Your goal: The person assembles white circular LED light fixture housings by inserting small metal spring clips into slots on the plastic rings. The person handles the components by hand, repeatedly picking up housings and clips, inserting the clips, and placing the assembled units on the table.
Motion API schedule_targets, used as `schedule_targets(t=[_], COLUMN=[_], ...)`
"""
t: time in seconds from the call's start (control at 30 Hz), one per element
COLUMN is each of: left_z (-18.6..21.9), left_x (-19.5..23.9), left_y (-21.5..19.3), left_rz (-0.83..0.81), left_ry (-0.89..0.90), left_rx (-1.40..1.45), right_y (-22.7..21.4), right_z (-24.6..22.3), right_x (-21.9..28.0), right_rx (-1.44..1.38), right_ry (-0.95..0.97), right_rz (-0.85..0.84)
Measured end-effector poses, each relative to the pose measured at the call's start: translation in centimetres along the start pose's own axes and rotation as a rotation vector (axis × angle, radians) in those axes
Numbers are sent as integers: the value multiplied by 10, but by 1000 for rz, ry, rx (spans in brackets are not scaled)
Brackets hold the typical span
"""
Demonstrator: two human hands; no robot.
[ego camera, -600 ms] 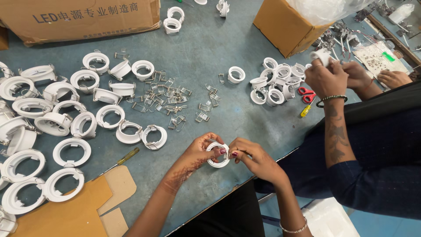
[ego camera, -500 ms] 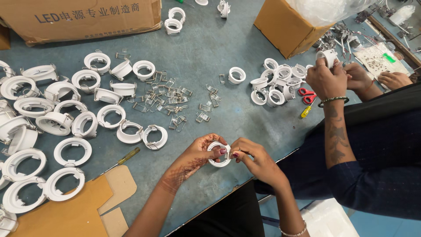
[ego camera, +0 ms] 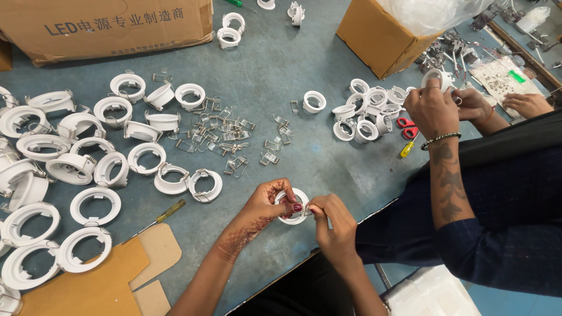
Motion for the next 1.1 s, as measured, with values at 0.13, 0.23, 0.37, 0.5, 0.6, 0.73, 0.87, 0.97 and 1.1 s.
schedule_targets(t=[0.13,0.23,0.37,0.5,0.6,0.73,0.87,0.97,1.1], left_z=[-2,1,1,1,5,9,10,11,12], left_x=[0,0,1,1,0,4,5,6,6], left_y=[1,1,0,-1,1,-3,-3,2,1], left_rz=[20,19,47,82,54,6,5,5,39], left_ry=[-38,-12,-28,-32,-17,-61,-53,-5,-22], left_rx=[-3,-27,-61,-41,104,239,258,276,250], right_y=[2,3,3,5,6,7,7,6,6], right_z=[9,21,34,42,39,34,36,34,30], right_x=[6,11,15,12,3,-5,-6,-4,-1], right_rx=[-34,-100,-134,-201,-218,-241,-293,-261,-216], right_ry=[86,185,278,365,330,304,324,266,216], right_rz=[60,81,89,55,16,-39,-42,11,75])
Point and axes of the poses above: each hand's wrist, its own x-axis away from the middle knuckle, its own y-axis out of the palm, z = x × y, the point moved 8 cm from there along -x, towards the middle knuckle, and after that the axes turned 12 degrees about -x, right-handed, at the moved point
